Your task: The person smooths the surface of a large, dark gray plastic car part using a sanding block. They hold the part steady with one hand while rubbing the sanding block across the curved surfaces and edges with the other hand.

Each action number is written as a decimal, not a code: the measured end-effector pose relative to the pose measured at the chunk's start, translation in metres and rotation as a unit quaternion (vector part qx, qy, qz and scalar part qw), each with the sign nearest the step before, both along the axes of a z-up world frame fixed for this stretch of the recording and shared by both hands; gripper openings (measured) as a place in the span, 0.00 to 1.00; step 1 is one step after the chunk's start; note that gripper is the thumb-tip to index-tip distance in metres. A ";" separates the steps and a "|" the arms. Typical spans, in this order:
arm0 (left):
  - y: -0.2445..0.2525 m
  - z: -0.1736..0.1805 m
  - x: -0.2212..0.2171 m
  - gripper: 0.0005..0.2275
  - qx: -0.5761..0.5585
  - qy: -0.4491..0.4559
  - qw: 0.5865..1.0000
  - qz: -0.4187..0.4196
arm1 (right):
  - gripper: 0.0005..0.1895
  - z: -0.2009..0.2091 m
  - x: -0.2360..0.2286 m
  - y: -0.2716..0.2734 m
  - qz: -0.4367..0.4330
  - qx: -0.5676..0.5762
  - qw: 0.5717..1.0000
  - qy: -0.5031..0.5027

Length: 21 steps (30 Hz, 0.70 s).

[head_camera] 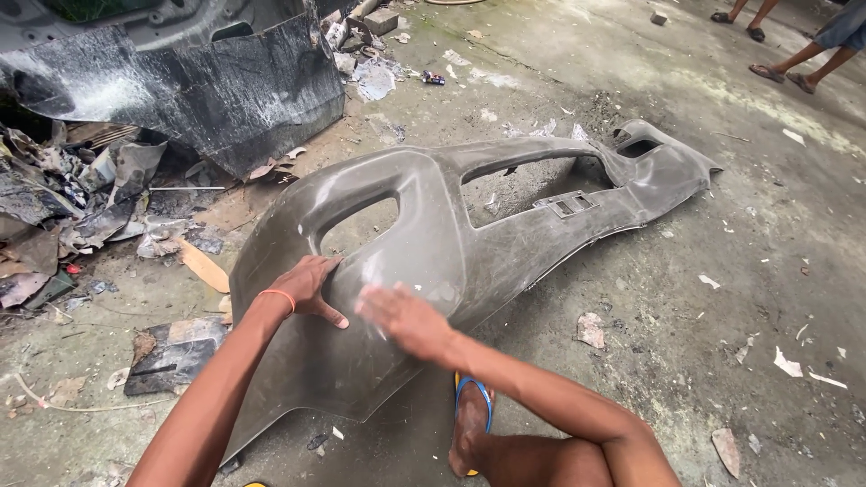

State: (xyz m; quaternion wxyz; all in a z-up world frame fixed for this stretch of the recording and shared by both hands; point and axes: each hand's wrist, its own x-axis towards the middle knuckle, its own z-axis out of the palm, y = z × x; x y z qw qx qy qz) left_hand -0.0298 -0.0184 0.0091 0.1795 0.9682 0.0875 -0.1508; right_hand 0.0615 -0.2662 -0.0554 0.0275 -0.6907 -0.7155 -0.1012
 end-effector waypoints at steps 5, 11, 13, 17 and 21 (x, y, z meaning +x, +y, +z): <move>0.003 -0.007 0.002 0.64 0.004 0.000 1.000 0.002 | 0.42 0.025 0.083 -0.007 -0.227 -0.017 0.969 0.097; 0.001 0.000 0.001 0.63 -0.004 0.004 1.000 0.005 | 0.35 0.007 0.038 0.002 -0.173 -0.021 0.984 0.038; 0.007 -0.013 0.006 0.63 -0.009 0.003 1.000 0.000 | 0.33 -0.008 0.010 0.004 -0.099 -0.027 0.995 -0.001; 0.010 -0.022 0.008 0.63 0.004 0.004 1.000 -0.004 | 0.33 0.012 -0.020 0.001 0.016 -0.043 0.999 0.025; 0.005 -0.013 0.005 0.65 -0.010 0.004 1.000 0.002 | 0.31 0.012 0.053 -0.001 -0.081 -0.001 0.993 0.081</move>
